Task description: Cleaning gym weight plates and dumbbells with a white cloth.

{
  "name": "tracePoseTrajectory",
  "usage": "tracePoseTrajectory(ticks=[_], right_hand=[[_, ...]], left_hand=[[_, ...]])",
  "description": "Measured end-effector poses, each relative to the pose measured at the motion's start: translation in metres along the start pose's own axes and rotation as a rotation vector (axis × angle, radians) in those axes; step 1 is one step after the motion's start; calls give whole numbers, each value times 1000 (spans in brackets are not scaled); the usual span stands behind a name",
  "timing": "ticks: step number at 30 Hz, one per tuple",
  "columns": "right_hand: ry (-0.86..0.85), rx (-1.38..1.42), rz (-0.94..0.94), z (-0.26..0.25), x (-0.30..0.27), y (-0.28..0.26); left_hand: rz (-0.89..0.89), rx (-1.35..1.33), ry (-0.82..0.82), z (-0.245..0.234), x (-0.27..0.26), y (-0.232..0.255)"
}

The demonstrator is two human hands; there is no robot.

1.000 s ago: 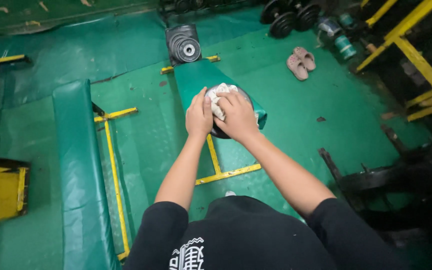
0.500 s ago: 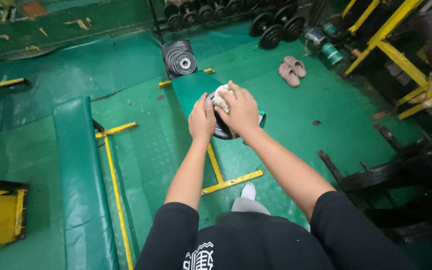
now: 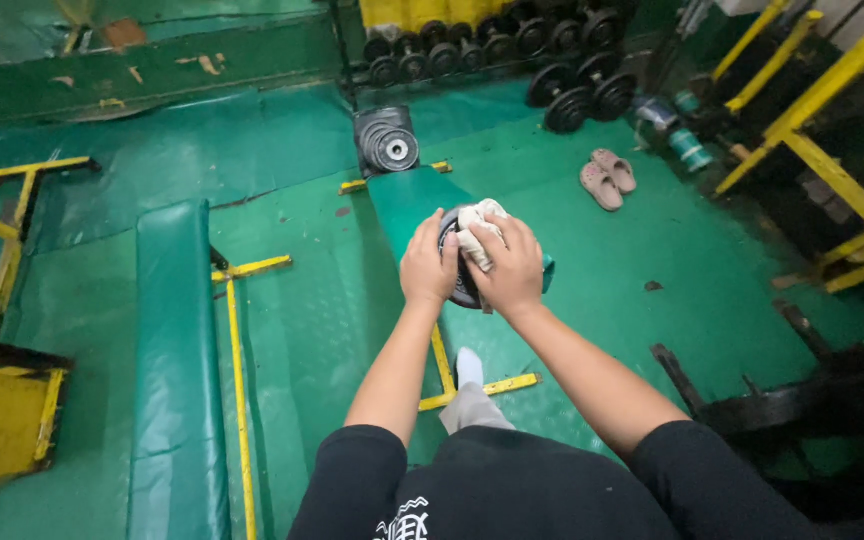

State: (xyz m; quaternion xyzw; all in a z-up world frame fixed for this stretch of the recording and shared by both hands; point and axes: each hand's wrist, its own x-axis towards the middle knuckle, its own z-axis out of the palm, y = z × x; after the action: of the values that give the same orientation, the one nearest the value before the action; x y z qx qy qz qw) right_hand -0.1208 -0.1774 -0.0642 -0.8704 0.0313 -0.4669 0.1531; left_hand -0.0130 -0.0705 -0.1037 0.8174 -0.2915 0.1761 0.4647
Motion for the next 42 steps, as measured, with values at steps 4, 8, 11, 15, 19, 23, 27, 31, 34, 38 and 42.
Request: tracePoseTrajectory(ticks=[4,8,11,15,19,23,27,31,34,38,42], right_hand=[[-3,-8,-15,2,4,5],[-19,-7,30,-1,2,2],[-89,37,33,-8,5,6],[-188,97,-81,-23,3,13],[-199,138,-22,-29,15,25],[-128,72,81,-15,24,14],[-142,61,-34,4,30,-2],[-129,109,-38,-12,14,-10],[-222,100,-72,-31,10,-1],[-176,59,42,-41,1,12],[-104,-15,178,-34,-2,10]], left_hand=[[25,-5,42,6,-1,-4],[3,-9,26,5,-2,-3],[-25,-6,20,5,-5,-3],[-17,-10,11,-4,-2,8],[11,15,14,2,2,4],[-3,0,2,-6,-1,11],[-114,-2,-4,5,2,0],[-69,-25,-7,-3,-1,-1],[-123,-25,-34,-4,4,4],[-148,-11,-31,-5,6,7],[-167,-8,-26,-6,5,7]])
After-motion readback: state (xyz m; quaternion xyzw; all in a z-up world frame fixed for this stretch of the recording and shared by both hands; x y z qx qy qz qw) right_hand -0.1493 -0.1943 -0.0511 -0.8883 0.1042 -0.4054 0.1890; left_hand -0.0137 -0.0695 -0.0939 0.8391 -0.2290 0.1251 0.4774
